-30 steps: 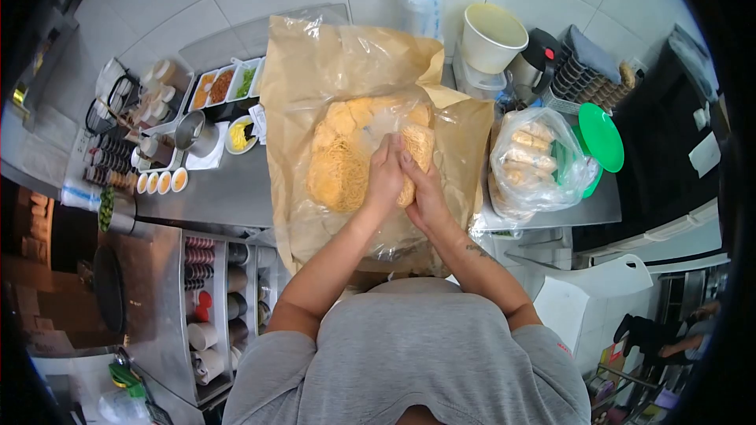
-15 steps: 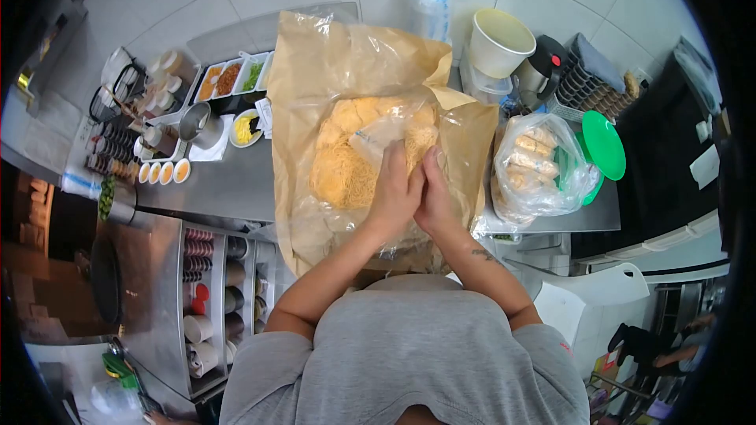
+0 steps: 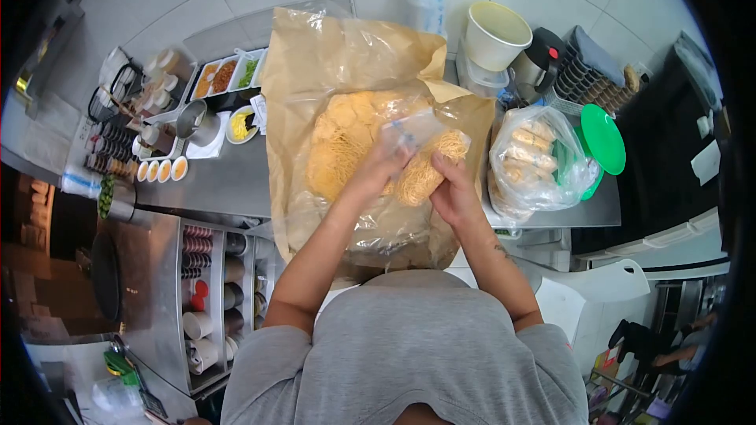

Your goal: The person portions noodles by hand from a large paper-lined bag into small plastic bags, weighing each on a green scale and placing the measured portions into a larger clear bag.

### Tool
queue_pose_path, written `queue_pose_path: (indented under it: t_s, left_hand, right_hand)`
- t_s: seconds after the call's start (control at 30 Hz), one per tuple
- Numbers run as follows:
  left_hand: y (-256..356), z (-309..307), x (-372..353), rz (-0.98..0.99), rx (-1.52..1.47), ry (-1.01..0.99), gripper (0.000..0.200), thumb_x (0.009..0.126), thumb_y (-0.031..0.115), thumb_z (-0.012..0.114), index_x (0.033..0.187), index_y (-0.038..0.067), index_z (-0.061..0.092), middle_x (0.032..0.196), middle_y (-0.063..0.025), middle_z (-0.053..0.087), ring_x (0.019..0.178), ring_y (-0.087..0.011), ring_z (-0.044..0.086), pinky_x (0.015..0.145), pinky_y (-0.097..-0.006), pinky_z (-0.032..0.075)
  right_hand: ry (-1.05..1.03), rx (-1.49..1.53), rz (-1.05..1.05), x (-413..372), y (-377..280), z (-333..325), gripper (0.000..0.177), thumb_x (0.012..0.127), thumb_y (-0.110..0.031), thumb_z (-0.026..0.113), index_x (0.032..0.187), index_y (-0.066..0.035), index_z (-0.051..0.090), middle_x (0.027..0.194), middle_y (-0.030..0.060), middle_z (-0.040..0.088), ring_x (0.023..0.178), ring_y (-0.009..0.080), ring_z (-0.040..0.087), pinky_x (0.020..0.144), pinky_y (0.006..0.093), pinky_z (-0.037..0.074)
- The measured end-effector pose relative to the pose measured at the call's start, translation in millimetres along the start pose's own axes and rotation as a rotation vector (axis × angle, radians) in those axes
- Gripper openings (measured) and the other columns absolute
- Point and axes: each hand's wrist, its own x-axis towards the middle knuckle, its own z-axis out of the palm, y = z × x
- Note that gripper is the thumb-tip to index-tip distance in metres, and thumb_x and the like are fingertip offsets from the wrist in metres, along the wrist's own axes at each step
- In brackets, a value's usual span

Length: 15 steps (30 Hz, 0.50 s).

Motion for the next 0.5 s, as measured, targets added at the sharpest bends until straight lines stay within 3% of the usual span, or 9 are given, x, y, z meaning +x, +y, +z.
queue_pose_path:
  t_s: [0.1, 0.2, 0.3, 0.4, 0.5]
  left_hand:
    - [3, 35, -11, 0.359, 1.056, -0.223, 0.068, 0.083, 0.016, 0.064, 0.138, 0.002, 0.028, 0.137, -0.0204, 0.033, 0.131, -0.0335, 0.030, 0.104, -0.0382, 0.030]
    - [-18, 50, 0, 0.588, 1.077, -0.197, 0.059, 0.085, 0.015, 0.061, 0.135, 0.001, 0.034, 0.135, -0.0207, 0.035, 0.127, -0.0311, 0.035, 0.103, -0.0388, 0.031]
    - [-1, 81, 19, 0.646, 1.086, -0.272, 0.043, 0.089, 0.016, 0.054, 0.127, -0.002, 0.045, 0.118, -0.0178, 0.051, 0.107, -0.0246, 0.054, 0.088, -0.0340, 0.044]
    - [15, 112, 42, -0.015, 0.714, -0.301, 0.023, 0.089, 0.017, 0.052, 0.098, -0.003, 0.058, 0.084, -0.0139, 0.061, 0.073, -0.0223, 0.063, 0.061, -0.0334, 0.050]
    - [-20, 126, 91, -0.182, 0.668, -0.305, 0.024, 0.092, 0.017, 0.045, 0.099, 0.000, 0.059, 0.069, -0.0046, 0.059, 0.047, -0.0103, 0.052, 0.037, -0.0232, 0.038]
  right_hand:
    - [0.164, -0.137, -0.177, 1, -11, 1, 0.040, 0.087, -0.011, 0.059, 0.123, -0.005, 0.043, 0.111, 0.0066, 0.056, 0.101, 0.0174, 0.056, 0.087, 0.0320, 0.046]
    - [0.275, -0.168, -0.294, -8, -29, 4, 0.037, 0.086, -0.009, 0.058, 0.121, -0.004, 0.046, 0.110, 0.0067, 0.057, 0.100, 0.0182, 0.057, 0.086, 0.0328, 0.048]
    - [0.303, -0.147, -0.329, -6, -66, -14, 0.037, 0.085, -0.007, 0.058, 0.120, -0.006, 0.045, 0.106, 0.0073, 0.058, 0.096, 0.0165, 0.058, 0.086, 0.0329, 0.048]
    - [0.341, -0.292, -0.490, -16, -116, -37, 0.029, 0.087, -0.006, 0.059, 0.114, -0.005, 0.050, 0.102, 0.0069, 0.059, 0.089, 0.0140, 0.057, 0.077, 0.0305, 0.048]
    - [0.540, -1.049, -0.460, -22, -156, -80, 0.013, 0.090, -0.012, 0.056, 0.098, -0.003, 0.059, 0.094, 0.0106, 0.061, 0.085, 0.0198, 0.058, 0.073, 0.0325, 0.047]
